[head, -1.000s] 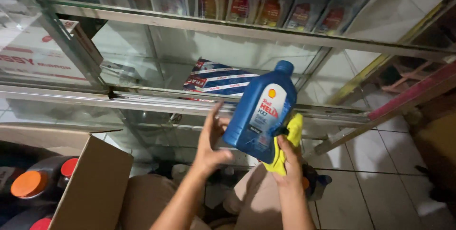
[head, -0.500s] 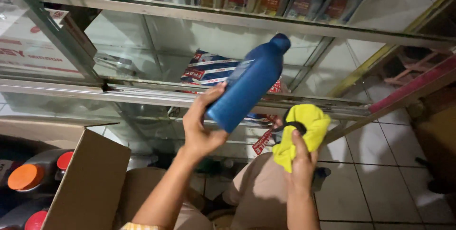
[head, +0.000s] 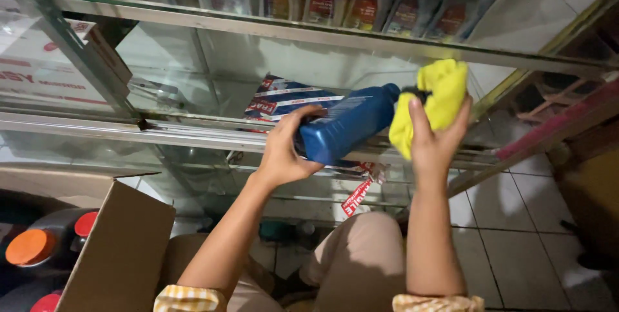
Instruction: Cleaning motor oil bottles with a microfiber cloth and organizing them on a display shelf.
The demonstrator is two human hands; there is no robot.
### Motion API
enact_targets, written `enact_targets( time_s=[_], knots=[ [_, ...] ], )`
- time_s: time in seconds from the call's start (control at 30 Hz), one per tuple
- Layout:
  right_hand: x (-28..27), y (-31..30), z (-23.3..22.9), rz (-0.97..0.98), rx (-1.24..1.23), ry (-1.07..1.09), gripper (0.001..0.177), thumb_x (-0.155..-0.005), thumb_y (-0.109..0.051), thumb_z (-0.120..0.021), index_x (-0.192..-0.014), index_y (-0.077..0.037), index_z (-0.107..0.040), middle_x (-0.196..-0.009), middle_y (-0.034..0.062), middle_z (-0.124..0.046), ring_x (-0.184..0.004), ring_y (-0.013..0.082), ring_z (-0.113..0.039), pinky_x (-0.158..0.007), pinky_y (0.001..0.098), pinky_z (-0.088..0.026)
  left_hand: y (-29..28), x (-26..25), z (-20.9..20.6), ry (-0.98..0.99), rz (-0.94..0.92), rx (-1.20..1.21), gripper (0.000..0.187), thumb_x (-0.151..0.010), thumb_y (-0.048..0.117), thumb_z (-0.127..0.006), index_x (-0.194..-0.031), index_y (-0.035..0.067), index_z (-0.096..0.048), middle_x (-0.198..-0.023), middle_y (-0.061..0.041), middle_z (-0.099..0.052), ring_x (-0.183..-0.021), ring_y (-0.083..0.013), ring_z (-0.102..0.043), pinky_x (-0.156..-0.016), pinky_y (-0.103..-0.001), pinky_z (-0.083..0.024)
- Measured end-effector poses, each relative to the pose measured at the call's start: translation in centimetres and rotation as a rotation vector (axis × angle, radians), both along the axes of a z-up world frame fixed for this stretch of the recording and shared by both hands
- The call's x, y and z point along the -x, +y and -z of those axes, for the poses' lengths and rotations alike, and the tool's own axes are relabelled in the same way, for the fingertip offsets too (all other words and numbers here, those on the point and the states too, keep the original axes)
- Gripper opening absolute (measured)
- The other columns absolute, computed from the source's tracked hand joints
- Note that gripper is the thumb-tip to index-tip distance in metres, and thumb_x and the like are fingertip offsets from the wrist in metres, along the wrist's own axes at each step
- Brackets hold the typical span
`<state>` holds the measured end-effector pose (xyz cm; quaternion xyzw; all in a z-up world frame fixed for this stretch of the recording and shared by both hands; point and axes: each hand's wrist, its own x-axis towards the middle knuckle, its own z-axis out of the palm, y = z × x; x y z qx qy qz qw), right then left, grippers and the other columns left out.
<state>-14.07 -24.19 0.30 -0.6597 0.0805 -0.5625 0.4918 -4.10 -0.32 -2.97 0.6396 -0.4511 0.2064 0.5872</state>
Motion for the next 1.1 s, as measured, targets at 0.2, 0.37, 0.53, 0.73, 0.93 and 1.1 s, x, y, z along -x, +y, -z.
enact_targets(
  time_s=[0.2,0.37,0.53,0.73,0.93,1.1],
  knots=[
    [-4.7,-2.2,-0.8,-0.038,0.136,0.326,0.046,-0.085,-0.028,-0.095,-0.111,0.000,-0.068,-0.092,0.0152,-0.072,-0.086,0.0235,-0.072,-0.076,0.0403,-0.056,-1.0,-1.5,0.4,0.032,0.122,0.072,0.064,-0.052,0.028,-0.095,-0.107,0.006,-0.068,-0.114,-0.014,-0.074,-0.111,-0.0410,-0.070,-0.097,-0.050,-0.052],
    [-4.1,1.3,-3.7,-0.101,0.568,0.348,0.036,-0.101,-0.038,-0.073,-0.100,-0.002,-0.070,-0.087,0.0192,-0.067,-0.086,0.0396,-0.070,-0.076,0.0439,-0.052,-1.0,-0.9,0.1,0.085,0.027,-0.003,0.066,-0.051,0.020,-0.090,-0.113,0.009,-0.069,-0.108,-0.013,-0.076,-0.101,-0.0396,-0.073,-0.089,-0.049,-0.055],
    [-2.4,7.6,-3.9,-0.111,0.830,0.166,0.041,-0.105,-0.029,-0.052,-0.100,0.006,-0.072,-0.108,0.0228,-0.069,-0.108,0.0450,-0.067,-0.103,0.0524,-0.048,-1.3,-0.9,0.1,0.115,-0.051,-0.005,0.062,-0.052,0.030,-0.089,-0.108,0.015,-0.067,-0.093,-0.009,-0.074,-0.089,-0.0346,-0.073,-0.080,-0.045,-0.056],
    [-1.9,11.0,-4.3,-0.155,0.967,0.083,0.041,-0.094,-0.041,-0.064,-0.105,-0.003,-0.075,-0.106,0.0129,-0.073,-0.104,0.0359,-0.072,-0.103,0.0485,-0.052,-0.2,-1.4,1.4,0.070,-0.055,0.054,0.036,-0.071,0.044,-0.072,-0.083,0.010,-0.067,-0.067,-0.008,-0.062,-0.061,-0.0320,-0.066,-0.061,-0.035,-0.055],
    [-3.1,2.5,-3.9,-0.115,0.801,0.406,0.031,-0.099,-0.031,-0.068,-0.097,-0.001,-0.074,-0.094,0.0175,-0.071,-0.090,0.0432,-0.069,-0.083,0.0510,-0.054,-0.2,-1.9,1.3,-0.014,0.079,0.061,0.057,-0.055,0.029,-0.089,-0.104,0.004,-0.073,-0.101,-0.016,-0.077,-0.097,-0.0398,-0.074,-0.085,-0.048,-0.058],
    [-4.5,-0.8,-3.5,-0.139,0.412,0.701,0.039,-0.105,-0.044,-0.059,-0.083,-0.015,-0.074,-0.078,0.0041,-0.071,-0.076,0.0256,-0.068,-0.072,0.0404,-0.052,-0.1,-1.6,0.3,-0.075,0.138,0.075,0.053,-0.064,0.027,-0.088,-0.107,0.000,-0.073,-0.107,-0.018,-0.077,-0.103,-0.0424,-0.073,-0.087,-0.052,-0.058]
  ],
)
